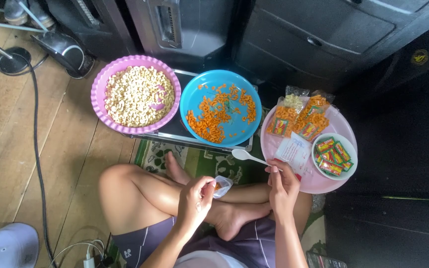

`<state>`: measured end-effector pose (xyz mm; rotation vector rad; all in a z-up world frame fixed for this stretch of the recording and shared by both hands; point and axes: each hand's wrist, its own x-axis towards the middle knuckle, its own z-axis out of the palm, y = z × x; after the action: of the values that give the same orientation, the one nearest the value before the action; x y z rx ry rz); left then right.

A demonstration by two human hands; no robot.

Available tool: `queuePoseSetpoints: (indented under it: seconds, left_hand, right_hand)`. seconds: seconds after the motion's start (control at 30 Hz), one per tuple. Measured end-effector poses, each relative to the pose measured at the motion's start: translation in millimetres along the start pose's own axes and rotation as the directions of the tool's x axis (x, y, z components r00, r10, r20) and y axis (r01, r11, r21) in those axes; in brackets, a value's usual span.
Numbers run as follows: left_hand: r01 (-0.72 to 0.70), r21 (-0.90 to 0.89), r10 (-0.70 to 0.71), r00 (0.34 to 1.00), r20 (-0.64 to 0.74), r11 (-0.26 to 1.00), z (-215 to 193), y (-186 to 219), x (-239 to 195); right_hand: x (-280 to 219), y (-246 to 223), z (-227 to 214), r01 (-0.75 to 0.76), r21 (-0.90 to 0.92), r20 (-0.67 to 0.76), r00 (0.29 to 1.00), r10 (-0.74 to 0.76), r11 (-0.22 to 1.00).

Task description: The person scoops orange snack pieces from a blue plate into a small clear plastic bag using a white plastic spoon. The person sits on the floor with bowls of snacks and packaged items nearby.

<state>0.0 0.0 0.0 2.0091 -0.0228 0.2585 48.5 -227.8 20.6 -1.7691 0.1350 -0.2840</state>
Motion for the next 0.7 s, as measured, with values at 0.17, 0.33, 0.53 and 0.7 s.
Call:
queuePoseSetpoints:
  seconds: [0.17,0.33,0.53,0.7]
  left_hand:
    - [-0.005,-0.011,0.005,1.000,-0.004,1.000,-1,-2,2]
    - [-0.005,-0.020,0.005,1.000,-0.015,1.000,-1,-6,1]
    - [0.012,-0.021,-0.012,1.000,-0.019,1.000,-3,-12,3]
    - [0.020,-0.007,-0.021,1.000,-0.019,1.000,-3,-20,4]
  right_hand:
    - [5,6,8,-0.063,-0.017,-0.021,0.998,0.063,0.998]
    - [24,25,16,-0.076,-0.105,-0.074,0.995,0.069,0.992]
    - [64,37,30,-0.071,-0.401,-0.057,0.997,0.053,0.913]
    - [104,61,38,0.243,-0.503,0.113,0.970,-0.215,0.830]
